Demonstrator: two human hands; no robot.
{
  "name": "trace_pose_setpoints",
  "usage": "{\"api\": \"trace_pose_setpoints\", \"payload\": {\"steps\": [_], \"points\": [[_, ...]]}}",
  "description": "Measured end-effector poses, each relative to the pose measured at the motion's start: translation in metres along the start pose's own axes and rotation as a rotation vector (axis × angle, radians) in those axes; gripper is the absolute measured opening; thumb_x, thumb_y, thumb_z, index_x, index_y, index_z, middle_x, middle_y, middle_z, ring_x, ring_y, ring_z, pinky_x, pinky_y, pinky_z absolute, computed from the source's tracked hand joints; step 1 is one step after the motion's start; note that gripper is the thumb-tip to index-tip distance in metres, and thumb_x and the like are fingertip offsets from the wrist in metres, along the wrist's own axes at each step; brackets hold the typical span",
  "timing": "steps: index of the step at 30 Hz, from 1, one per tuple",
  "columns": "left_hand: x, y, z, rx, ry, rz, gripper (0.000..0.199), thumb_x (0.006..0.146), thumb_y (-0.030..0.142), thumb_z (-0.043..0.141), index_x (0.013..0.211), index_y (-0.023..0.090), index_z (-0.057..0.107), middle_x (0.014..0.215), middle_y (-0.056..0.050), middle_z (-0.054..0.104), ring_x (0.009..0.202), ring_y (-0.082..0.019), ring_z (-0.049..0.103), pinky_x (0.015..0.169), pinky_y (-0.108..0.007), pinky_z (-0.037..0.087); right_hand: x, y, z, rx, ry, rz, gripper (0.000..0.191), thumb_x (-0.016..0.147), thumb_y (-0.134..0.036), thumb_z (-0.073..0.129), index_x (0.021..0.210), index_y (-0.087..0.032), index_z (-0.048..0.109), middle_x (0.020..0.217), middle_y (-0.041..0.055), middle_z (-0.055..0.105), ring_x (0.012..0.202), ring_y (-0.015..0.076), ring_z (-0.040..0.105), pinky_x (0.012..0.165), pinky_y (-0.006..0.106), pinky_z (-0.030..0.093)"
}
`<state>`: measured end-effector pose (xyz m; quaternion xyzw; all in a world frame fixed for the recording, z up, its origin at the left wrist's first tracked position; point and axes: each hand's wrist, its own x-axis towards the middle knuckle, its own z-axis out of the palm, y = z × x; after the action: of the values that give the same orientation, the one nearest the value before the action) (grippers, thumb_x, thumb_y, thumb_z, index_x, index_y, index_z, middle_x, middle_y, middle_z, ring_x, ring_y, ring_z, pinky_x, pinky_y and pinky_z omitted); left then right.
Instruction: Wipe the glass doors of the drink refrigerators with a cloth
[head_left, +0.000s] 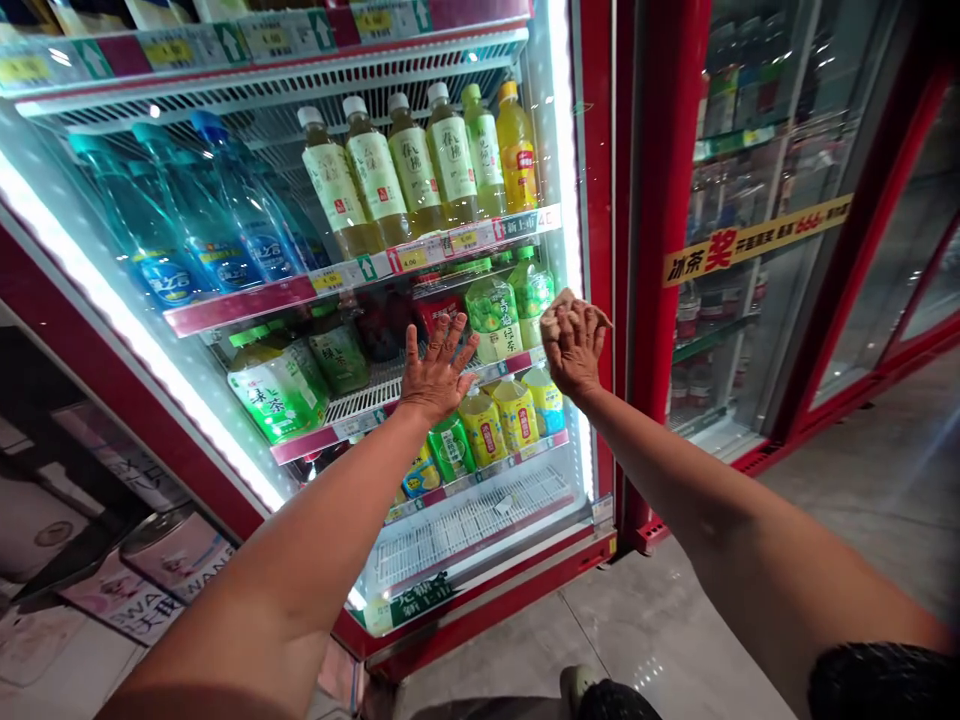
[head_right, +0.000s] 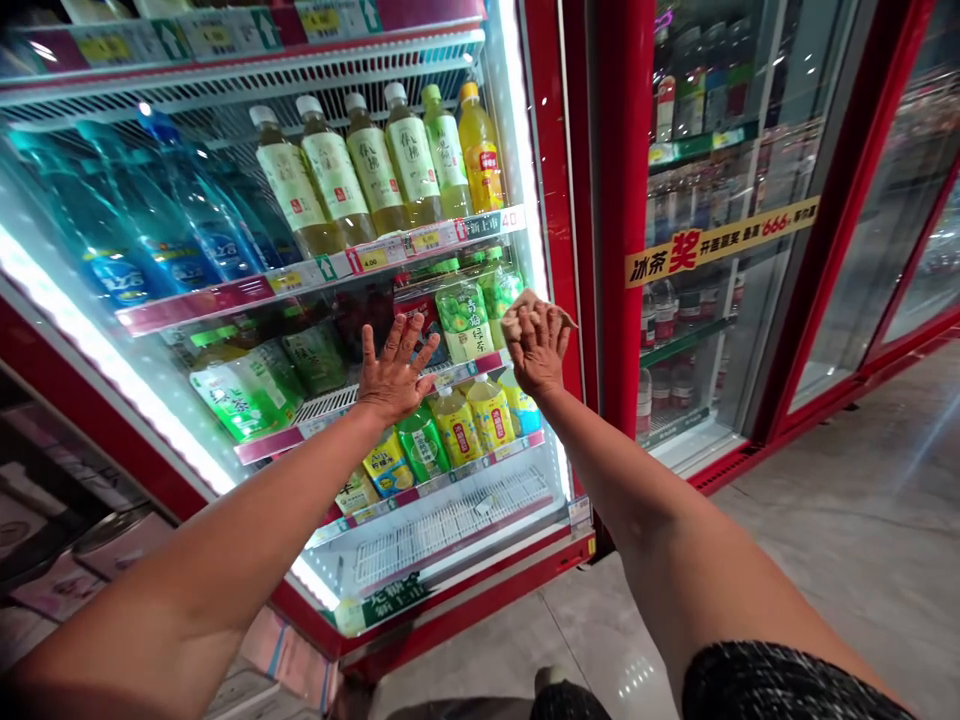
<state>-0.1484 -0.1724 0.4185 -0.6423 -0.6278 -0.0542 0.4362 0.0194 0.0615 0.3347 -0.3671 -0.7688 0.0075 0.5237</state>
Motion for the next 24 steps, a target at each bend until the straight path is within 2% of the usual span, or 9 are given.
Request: {"api": "trace_pose_setpoints", "payload": {"steps": [2,4,6,10,13,16,19,21,24], "points": [[0.003,0.003,0.002,0.0,-0.023,-0.011,0.077,0.095,0.041,0.06,0.163,0.028,0.025,0.172,-0.01,0.01,0.16,-0.03,-0.001,0.123,-0.069,-0.01,0.013,0.009,-0.001,0.018,0.058,0.135,0.068,0.099,-0.042,0.03,0.165,-0.023,0.021,0.174,0.0079,0.012,0.16,0.0326,0.004,0.124,0.068,0.011],[0.002,0.003,0.003,-0.001,-0.038,-0.016,0.077,0.096,0.043,0.059,0.163,0.028,0.025,0.172,-0.011,0.009,0.16,-0.03,-0.002,0.123,-0.069,-0.009,0.025,0.008,0.0,0.075,0.13,0.198,0.068,0.1,-0.042,0.027,0.165,-0.025,0.018,0.174,0.0084,0.012,0.16,0.0331,0.004,0.123,0.071,0.011],[0.0,0.003,0.003,0.0,-0.047,-0.019,0.077,0.096,0.044,0.059,0.163,0.029,0.025,0.172,-0.01,0.009,0.16,-0.03,-0.003,0.124,-0.069,-0.008,0.029,0.002,0.002,0.11,0.165,0.16,0.066,0.1,-0.042,0.026,0.165,-0.027,0.02,0.174,0.0071,0.014,0.161,0.0327,0.003,0.122,0.072,0.011],[-0.001,0.002,0.004,0.007,-0.056,-0.026,0.074,0.097,0.045,0.057,0.163,0.03,0.025,0.172,-0.009,0.007,0.16,-0.028,-0.005,0.124,-0.068,-0.008,0.017,0.003,0.001,0.089,0.089,-0.033,0.066,0.098,-0.04,0.034,0.162,-0.027,0.029,0.173,0.0047,0.02,0.161,0.0304,0.002,0.126,0.065,0.01],[0.0,0.003,0.006,0.015,-0.049,-0.03,0.075,0.097,0.045,0.057,0.163,0.03,0.024,0.172,-0.009,0.006,0.159,-0.028,-0.006,0.124,-0.069,-0.008,0.026,0.015,-0.008,0.108,0.103,0.072,0.067,0.097,-0.039,0.034,0.162,-0.024,0.028,0.173,0.0082,0.018,0.161,0.0315,0.005,0.125,0.066,0.011],[-0.001,0.003,0.009,0.024,-0.034,-0.023,0.076,0.097,0.045,0.057,0.163,0.031,0.023,0.172,-0.009,0.005,0.159,-0.028,-0.007,0.123,-0.069,-0.01,0.057,0.013,-0.02,0.141,0.166,0.183,0.066,0.1,-0.041,0.028,0.163,-0.021,0.025,0.173,0.0112,0.015,0.161,0.032,0.005,0.125,0.067,0.011],[-0.001,0.002,0.011,0.032,-0.015,-0.017,0.076,0.097,0.045,0.058,0.163,0.031,0.022,0.172,-0.01,0.007,0.159,-0.028,-0.006,0.123,-0.069,-0.01,0.08,0.002,-0.028,0.12,0.176,0.091,0.065,0.101,-0.043,0.027,0.163,-0.023,0.025,0.174,0.0086,0.015,0.161,0.0311,0.003,0.126,0.066,0.01],[-0.001,0.002,0.011,0.03,-0.005,-0.019,0.076,0.097,0.045,0.058,0.163,0.031,0.024,0.171,-0.01,0.009,0.159,-0.028,-0.004,0.123,-0.069,-0.009,0.08,0.003,-0.03,0.077,0.142,-0.03,0.065,0.101,-0.044,0.029,0.163,-0.025,0.027,0.174,0.0062,0.015,0.161,0.0305,0.002,0.127,0.064,0.009],[-0.001,0.003,0.011,0.014,0.0,-0.02,0.075,0.097,0.044,0.059,0.163,0.031,0.025,0.171,-0.01,0.01,0.16,-0.028,-0.003,0.124,-0.069,-0.007,0.07,0.02,-0.03,0.011,0.065,-0.215,0.067,0.099,-0.043,0.036,0.162,-0.025,0.028,0.174,0.0046,0.017,0.161,0.0298,0.003,0.127,0.063,0.011]]}}
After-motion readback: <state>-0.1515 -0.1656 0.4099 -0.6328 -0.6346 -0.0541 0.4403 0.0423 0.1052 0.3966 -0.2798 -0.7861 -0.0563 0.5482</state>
